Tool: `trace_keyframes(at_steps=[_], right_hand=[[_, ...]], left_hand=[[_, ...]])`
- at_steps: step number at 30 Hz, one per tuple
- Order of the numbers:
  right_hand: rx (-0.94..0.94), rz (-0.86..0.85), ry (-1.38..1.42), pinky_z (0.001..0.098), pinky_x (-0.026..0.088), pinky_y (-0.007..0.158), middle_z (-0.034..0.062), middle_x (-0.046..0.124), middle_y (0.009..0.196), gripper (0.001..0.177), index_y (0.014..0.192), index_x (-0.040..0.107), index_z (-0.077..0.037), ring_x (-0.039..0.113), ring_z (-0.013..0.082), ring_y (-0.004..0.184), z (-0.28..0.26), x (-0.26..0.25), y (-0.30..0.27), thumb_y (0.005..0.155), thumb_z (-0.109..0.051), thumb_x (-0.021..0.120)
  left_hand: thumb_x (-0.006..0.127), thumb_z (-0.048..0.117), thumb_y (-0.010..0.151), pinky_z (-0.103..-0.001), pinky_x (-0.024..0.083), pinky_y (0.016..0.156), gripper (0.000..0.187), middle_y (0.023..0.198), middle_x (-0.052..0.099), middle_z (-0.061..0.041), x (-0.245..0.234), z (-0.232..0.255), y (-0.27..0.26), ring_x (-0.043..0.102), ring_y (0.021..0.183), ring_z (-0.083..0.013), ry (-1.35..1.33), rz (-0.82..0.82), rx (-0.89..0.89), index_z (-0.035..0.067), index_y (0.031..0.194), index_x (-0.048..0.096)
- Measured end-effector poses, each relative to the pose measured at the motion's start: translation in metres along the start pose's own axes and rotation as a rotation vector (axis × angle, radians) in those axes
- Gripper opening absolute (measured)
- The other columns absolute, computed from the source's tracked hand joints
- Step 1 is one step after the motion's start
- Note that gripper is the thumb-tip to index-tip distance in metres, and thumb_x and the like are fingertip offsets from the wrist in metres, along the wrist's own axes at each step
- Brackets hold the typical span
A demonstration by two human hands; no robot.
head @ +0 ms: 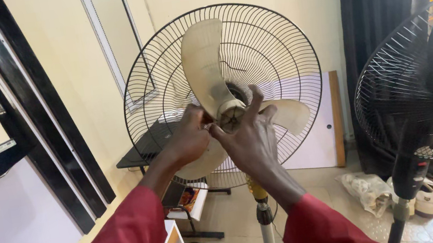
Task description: The person reassembles a standing electric fan by hand. They attach the fan blades to the motor hub, secure the blades with a nut, and then fit and tighten the front protective cage onto the fan head.
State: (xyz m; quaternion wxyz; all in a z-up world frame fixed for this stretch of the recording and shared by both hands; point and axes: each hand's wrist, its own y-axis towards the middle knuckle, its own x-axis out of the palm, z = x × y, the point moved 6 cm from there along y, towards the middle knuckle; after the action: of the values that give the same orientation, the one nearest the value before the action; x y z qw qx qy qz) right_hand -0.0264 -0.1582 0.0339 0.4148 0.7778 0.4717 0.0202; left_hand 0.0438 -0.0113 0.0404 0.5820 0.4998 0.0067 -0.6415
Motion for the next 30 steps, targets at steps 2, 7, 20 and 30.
trace_keyframes(at_steps=[2, 7, 20, 30], right_hand=[[0.077, -0.003, -0.01, 0.0557, 0.058, 0.071, 0.032, 0.04, 0.12, 0.118, 0.153, 0.005, -0.018, 0.064, 0.0497, 0.082, -0.001, 0.003, 0.004, 0.074, -0.046, 0.088], [0.142, 0.14, 0.032, 0.0579, 0.054, 0.077, 0.0271, 0.033, 0.122, 0.117, 0.151, 0.013, -0.016, 0.059, 0.0497, 0.099, 0.002, 0.006, -0.003, 0.07, -0.046, 0.093], [0.161, 0.216, -0.012, 0.045, 0.063, 0.078, 0.0154, 0.03, 0.125, 0.078, 0.135, 0.046, -0.01, 0.063, 0.0378, 0.099, -0.004, 0.031, 0.003, 0.074, -0.03, 0.091], [0.034, 0.252, 0.109, 0.0491, 0.059, 0.078, 0.0192, 0.03, 0.117, 0.077, 0.13, 0.044, -0.004, 0.058, 0.0397, 0.098, 0.001, 0.027, 0.002, 0.073, -0.026, 0.092]], left_hand=[[0.06, 0.0, 0.084, -0.038, 0.052, 0.094, 0.031, 0.109, 0.07, -0.014, -0.009, 0.004, -0.001, 0.068, 0.105, -0.0258, -0.078, 0.026, -0.047, 0.0, 0.115, 0.066], [0.061, -0.009, 0.08, -0.047, 0.05, 0.103, 0.044, 0.121, 0.055, -0.017, -0.066, 0.04, -0.033, 0.059, 0.118, -0.0327, 0.384, 0.745, 0.165, 0.003, 0.122, 0.058], [0.089, 0.079, 0.052, -0.076, 0.027, 0.105, 0.158, 0.159, 0.015, -0.027, -0.093, 0.055, 0.013, 0.019, 0.15, -0.0443, 0.991, 0.541, 0.272, 0.008, 0.16, -0.003], [0.079, 0.084, 0.077, -0.081, 0.017, 0.112, 0.141, 0.17, 0.0, -0.021, -0.073, 0.052, 0.027, 0.003, 0.157, -0.045, 0.975, 0.772, 0.369, 0.014, 0.167, -0.004]])
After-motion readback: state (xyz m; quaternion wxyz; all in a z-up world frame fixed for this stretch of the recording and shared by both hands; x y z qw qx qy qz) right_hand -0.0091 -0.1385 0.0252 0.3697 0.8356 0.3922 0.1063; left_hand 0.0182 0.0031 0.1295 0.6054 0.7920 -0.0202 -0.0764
